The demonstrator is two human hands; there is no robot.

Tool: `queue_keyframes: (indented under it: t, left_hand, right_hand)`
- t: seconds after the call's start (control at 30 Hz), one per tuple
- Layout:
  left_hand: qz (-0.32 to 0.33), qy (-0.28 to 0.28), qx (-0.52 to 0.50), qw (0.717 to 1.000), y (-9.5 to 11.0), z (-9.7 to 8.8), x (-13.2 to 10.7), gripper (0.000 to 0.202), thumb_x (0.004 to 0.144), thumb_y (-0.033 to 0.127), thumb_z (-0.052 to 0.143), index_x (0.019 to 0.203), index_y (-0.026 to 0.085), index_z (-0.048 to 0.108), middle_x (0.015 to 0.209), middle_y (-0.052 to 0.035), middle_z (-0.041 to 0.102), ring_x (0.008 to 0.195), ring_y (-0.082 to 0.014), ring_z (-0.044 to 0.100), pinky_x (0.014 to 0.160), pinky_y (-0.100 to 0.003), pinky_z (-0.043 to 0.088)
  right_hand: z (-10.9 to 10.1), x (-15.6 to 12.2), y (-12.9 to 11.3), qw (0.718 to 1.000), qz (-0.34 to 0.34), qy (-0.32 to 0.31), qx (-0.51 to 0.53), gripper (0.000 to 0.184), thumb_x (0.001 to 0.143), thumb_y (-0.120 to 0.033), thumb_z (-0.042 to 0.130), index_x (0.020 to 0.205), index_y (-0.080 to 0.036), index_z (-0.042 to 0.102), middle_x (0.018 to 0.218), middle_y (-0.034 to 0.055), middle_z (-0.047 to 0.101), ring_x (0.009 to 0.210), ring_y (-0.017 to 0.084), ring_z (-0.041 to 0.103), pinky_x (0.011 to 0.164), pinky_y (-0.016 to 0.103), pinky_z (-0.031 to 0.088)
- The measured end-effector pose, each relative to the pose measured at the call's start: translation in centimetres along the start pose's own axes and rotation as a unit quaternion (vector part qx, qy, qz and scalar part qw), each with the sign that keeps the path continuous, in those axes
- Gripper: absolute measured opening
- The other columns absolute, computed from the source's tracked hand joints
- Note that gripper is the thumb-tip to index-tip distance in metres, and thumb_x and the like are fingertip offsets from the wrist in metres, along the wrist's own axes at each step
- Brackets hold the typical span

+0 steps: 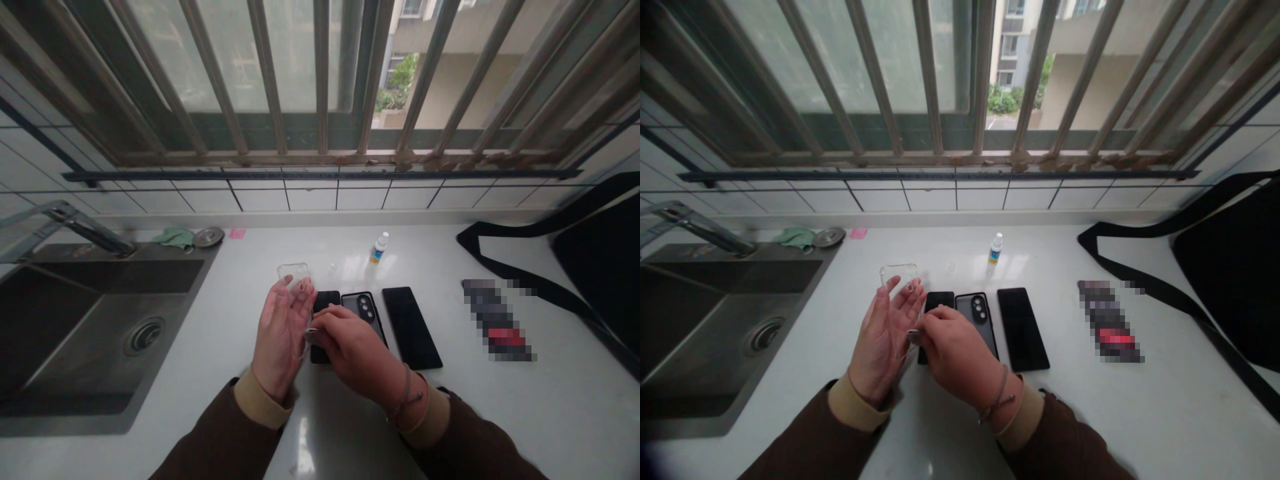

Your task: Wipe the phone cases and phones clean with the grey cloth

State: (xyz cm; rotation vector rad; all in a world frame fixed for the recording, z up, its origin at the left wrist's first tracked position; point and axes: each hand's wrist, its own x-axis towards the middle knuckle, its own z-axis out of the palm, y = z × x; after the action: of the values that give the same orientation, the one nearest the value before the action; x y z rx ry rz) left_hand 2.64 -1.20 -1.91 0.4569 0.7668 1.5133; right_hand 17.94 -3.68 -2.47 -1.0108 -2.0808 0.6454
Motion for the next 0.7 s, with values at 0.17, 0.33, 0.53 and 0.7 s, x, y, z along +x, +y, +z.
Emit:
queue_keyframes:
  t: [0.17, 0.33, 0.53, 0.7]
  left_hand:
    - [0.013, 0.002, 0.028, 1.0, -0.1, 0.5, -0.4, 0.051, 0.088, 0.042, 0.092, 0.125, 0.022, 0.063, 0.121, -0.0096, 0.078, 0.112, -0.0197, 0.077, 0.115, -0.039, 0.055]
    - [-0.005, -0.003, 0.024, 1.0, -0.3, 0.3, -0.3, 0.047, 0.093, 0.046, 0.087, 0.126, 0.023, 0.064, 0.12, -0.008, 0.076, 0.109, -0.0183, 0.075, 0.108, -0.037, 0.058]
    - [-0.149, -0.038, -0.022, 0.988, 0.0, 0.0, 0.0, 0.043, 0.1, 0.051, 0.075, 0.124, 0.017, 0.065, 0.116, -0.0145, 0.076, 0.103, -0.0231, 0.077, 0.094, -0.038, 0.064]
    - [-0.294, -0.165, -0.003, 0.941, 0.1, -0.2, -0.7, 0.04, 0.104, 0.051, 0.068, 0.119, 0.014, 0.07, 0.116, -0.0192, 0.078, 0.101, -0.0256, 0.078, 0.089, -0.037, 0.064]
  right_hand:
    - [-0.7, -0.2, -1.3, 0.987, 0.067, -0.008, 0.145, 0.014, 0.109, -0.021, 0.057, 0.108, -0.021, 0.071, 0.094, 0.003, 0.075, 0.082, 0.017, 0.069, 0.08, 0.031, 0.056]
    - [0.3, -0.1, -0.6, 0.911, 0.188, 0.005, 0.368, 0.022, 0.108, -0.039, 0.061, 0.103, -0.02, 0.071, 0.09, 0.0023, 0.075, 0.078, 0.016, 0.069, 0.072, 0.027, 0.056]
    - [-0.2, 0.2, 1.8, 0.847, 0.263, 0.279, 0.368, 0.03, 0.105, -0.052, 0.067, 0.111, -0.023, 0.074, 0.107, 0.0052, 0.079, 0.099, 0.022, 0.074, 0.094, 0.039, 0.061]
    - [-2.8, 0.3, 1.7, 0.89, 0.216, 0.346, 0.202, 0.026, 0.106, -0.046, 0.066, 0.115, -0.026, 0.079, 0.11, 0.0054, 0.082, 0.104, 0.024, 0.075, 0.098, 0.043, 0.059]
